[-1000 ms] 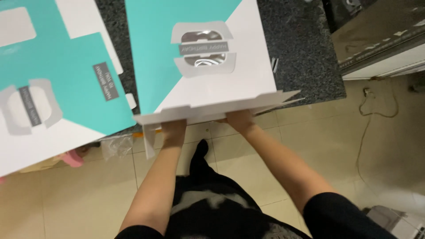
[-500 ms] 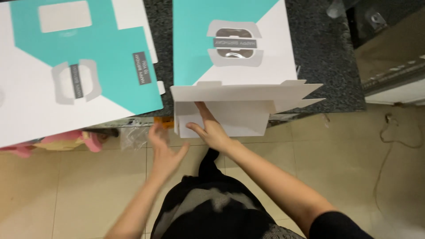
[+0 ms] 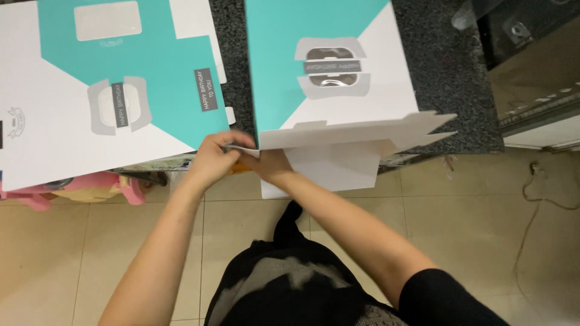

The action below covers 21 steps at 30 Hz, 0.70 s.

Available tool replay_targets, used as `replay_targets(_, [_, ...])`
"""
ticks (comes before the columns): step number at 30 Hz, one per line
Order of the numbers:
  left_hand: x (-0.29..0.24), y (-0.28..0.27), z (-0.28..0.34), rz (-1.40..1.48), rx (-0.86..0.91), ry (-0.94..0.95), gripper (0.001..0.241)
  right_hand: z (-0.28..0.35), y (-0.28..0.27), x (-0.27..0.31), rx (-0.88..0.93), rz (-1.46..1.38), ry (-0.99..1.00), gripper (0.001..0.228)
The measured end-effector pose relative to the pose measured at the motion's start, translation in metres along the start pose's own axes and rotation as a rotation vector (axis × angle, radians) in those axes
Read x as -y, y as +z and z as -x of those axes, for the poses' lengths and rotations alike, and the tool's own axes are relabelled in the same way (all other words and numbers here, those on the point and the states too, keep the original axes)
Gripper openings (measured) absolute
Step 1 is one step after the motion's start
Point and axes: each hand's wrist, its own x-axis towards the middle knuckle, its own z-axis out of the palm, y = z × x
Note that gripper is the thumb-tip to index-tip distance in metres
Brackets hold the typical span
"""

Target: Assembling and stapling cardboard cake boxes.

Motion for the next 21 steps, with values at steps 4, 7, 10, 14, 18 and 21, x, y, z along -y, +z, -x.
replay_targets(4, [-0.001,0.027,-0.008,0.084,-0.460,0.236,0.070,-0.002,0.023,-0.008,-0.213,-0.007,-0.045,0.044])
replay_targets(7, [0.009,0.057,-0.010,0.098,-0.591,0.392,0.102,-0.016,0.044,-0.042,-0.168,0.160,0.028,0.036])
replay_targets(10, [-0.020,0.070,-0.002,-0.076,-0.501,0.379,0.101,-0.027,0.076,-0.083,-0.080,0.592,-0.143,0.041])
replay_targets(14, [-0.043,0.064,-0.008,-0.334,-0.632,0.030,0.064,-0.015,0.045,-0.043,0.042,0.450,-0.195,0.063])
replay_targets(18, [-0.022,0.073,-0.031,-0.429,-0.733,0.186,0.045,-0.005,0.001,0.009,0.102,0.152,0.035,0.068])
replay_targets(21, [-0.046,0.070,-0.040,-0.296,-0.675,0.105,0.036,-0.014,0.010,-0.015,0.088,0.118,0.174,0.063])
